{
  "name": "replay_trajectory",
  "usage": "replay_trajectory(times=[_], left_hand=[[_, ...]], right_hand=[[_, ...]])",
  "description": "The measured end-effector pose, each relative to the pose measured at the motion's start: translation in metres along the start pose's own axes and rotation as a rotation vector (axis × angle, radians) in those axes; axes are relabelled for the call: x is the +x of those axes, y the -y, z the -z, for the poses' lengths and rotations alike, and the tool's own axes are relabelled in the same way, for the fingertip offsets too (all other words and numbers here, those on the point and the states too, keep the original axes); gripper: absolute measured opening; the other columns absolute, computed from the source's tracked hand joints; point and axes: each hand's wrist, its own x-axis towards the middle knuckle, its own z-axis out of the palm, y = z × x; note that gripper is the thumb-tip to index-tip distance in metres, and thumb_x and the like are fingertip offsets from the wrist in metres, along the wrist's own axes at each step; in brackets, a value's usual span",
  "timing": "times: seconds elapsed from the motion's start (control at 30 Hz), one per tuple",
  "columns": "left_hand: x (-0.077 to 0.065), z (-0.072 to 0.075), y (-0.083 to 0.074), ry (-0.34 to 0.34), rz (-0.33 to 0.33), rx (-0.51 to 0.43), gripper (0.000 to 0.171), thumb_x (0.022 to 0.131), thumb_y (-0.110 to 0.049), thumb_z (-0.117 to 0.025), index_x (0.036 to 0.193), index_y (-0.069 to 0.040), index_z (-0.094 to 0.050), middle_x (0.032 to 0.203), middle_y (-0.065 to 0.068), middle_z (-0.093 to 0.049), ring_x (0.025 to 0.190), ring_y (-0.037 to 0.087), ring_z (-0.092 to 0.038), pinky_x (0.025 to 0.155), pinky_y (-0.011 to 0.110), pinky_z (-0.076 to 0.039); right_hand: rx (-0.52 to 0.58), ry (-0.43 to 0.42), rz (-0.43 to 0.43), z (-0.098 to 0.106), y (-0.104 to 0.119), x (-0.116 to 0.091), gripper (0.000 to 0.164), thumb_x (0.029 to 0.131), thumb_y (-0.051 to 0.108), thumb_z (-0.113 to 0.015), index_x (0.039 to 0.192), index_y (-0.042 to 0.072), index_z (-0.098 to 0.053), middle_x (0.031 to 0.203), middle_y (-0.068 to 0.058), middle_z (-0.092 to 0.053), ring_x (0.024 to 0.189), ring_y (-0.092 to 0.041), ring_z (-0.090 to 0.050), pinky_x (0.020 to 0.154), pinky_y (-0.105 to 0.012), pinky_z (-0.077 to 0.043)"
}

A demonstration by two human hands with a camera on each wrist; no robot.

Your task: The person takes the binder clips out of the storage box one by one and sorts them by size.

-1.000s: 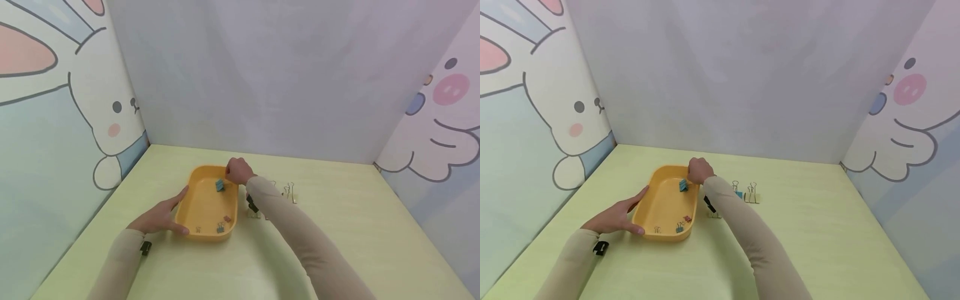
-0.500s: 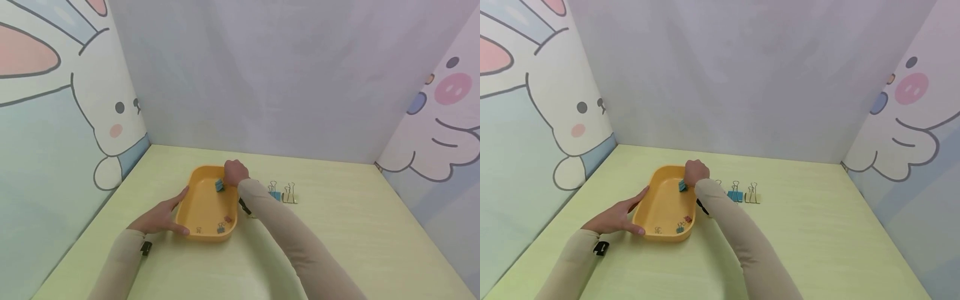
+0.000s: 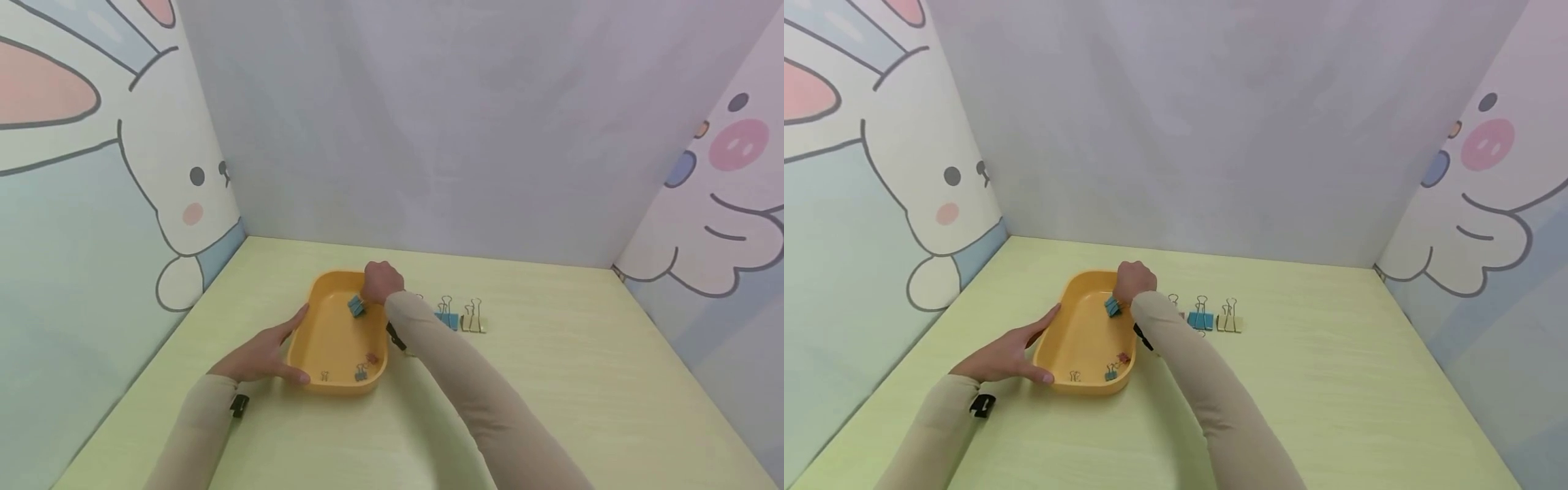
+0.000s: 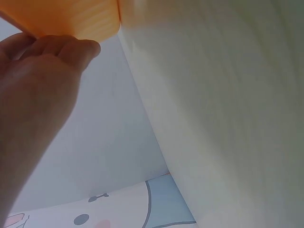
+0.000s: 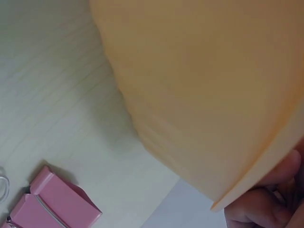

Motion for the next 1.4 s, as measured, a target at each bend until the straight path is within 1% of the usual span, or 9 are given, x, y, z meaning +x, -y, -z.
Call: replay_trajectory(times=[0.17,0.27,0.37,0.43,0.57,0.73,0.9,1.1,1.4], left_hand=[[0.000,0.000,0.000,-0.004,0.004,0.004,0.132,0.066,-0.045,-0.091,0.163,-0.013,-0.007,0.165,0.021,-0.026,0.149,0.045,-0.032,0.116,0.064,-0.035],[0.000,0.000,0.001,0.001,0.010,-0.002,0.132,0.066,-0.046,-0.091,0.163,-0.014,-0.007,0.166,0.020,-0.025,0.150,0.045,-0.032,0.116,0.064,-0.035],[0.000,0.000,0.001,0.001,0.006,-0.001,0.132,0.066,-0.046,-0.091,0.163,-0.014,-0.007,0.166,0.021,-0.026,0.149,0.045,-0.032,0.116,0.064,-0.035],[0.000,0.000,0.001,-0.003,0.000,-0.002,0.133,0.066,-0.045,-0.092,0.163,-0.013,-0.007,0.165,0.021,-0.026,0.149,0.045,-0.032,0.116,0.064,-0.035],[0.000,0.000,0.002,-0.004,0.000,-0.006,0.133,0.065,-0.045,-0.092,0.163,-0.014,-0.008,0.166,0.021,-0.026,0.149,0.045,-0.032,0.116,0.064,-0.034],[0.001,0.001,0.002,0.005,0.004,-0.009,0.132,0.065,-0.045,-0.092,0.163,-0.013,-0.008,0.166,0.021,-0.026,0.149,0.045,-0.032,0.116,0.064,-0.034],[0.001,0.003,0.001,0.006,0.010,-0.003,0.133,0.065,-0.046,-0.092,0.163,-0.012,-0.008,0.166,0.021,-0.026,0.149,0.046,-0.032,0.116,0.064,-0.034],[0.001,0.004,0.000,0.000,0.002,0.012,0.132,0.065,-0.045,-0.091,0.162,-0.011,-0.009,0.166,0.021,-0.025,0.149,0.045,-0.032,0.116,0.064,-0.035],[0.000,0.003,-0.002,0.001,0.017,0.013,0.132,0.066,-0.045,-0.091,0.163,-0.012,-0.008,0.165,0.022,-0.025,0.149,0.046,-0.032,0.116,0.065,-0.035]], right_hand=[[0.018,0.001,0.010,-0.003,0.001,0.005,0.034,0.090,0.010,-0.062,0.060,0.014,-0.044,0.064,-0.002,-0.048,0.054,-0.014,-0.041,0.043,-0.026,-0.034],[0.065,0.016,0.022,-0.005,-0.002,0.009,0.036,0.089,0.007,-0.060,0.056,0.015,-0.046,0.058,0.000,-0.051,0.050,-0.013,-0.044,0.042,-0.025,-0.035],[0.149,0.058,0.043,-0.003,-0.006,0.008,0.033,0.087,0.004,-0.060,0.055,0.014,-0.058,0.053,0.001,-0.055,0.047,-0.012,-0.048,0.041,-0.024,-0.037],[0.221,0.084,0.070,0.001,-0.007,0.005,0.028,0.085,0.001,-0.060,0.060,0.011,-0.068,0.054,-0.002,-0.059,0.047,-0.013,-0.048,0.042,-0.025,-0.037],[0.321,0.108,0.134,0.009,-0.010,-0.003,0.021,0.085,0.000,-0.061,0.075,0.005,-0.079,0.068,-0.011,-0.072,0.047,-0.014,-0.048,0.044,-0.025,-0.039],[0.361,0.105,0.185,0.013,-0.014,-0.009,0.019,0.091,0.006,-0.063,0.085,0.006,-0.081,0.081,-0.013,-0.078,0.047,-0.011,-0.048,0.046,-0.023,-0.041],[0.409,0.100,0.207,0.021,-0.017,-0.014,0.018,0.093,0.008,-0.064,0.087,0.006,-0.081,0.081,-0.012,-0.078,0.046,-0.011,-0.046,0.047,-0.025,-0.041],[0.453,0.117,0.202,0.027,-0.023,-0.014,0.022,0.096,0.008,-0.058,0.093,0.004,-0.080,0.079,-0.006,-0.077,0.043,-0.011,-0.045,0.048,-0.032,-0.043],[0.464,0.127,0.178,0.037,-0.032,-0.022,0.017,0.095,0.011,-0.064,0.094,0.003,-0.078,0.080,-0.008,-0.078,0.041,-0.010,-0.043,0.042,-0.022,-0.037]])
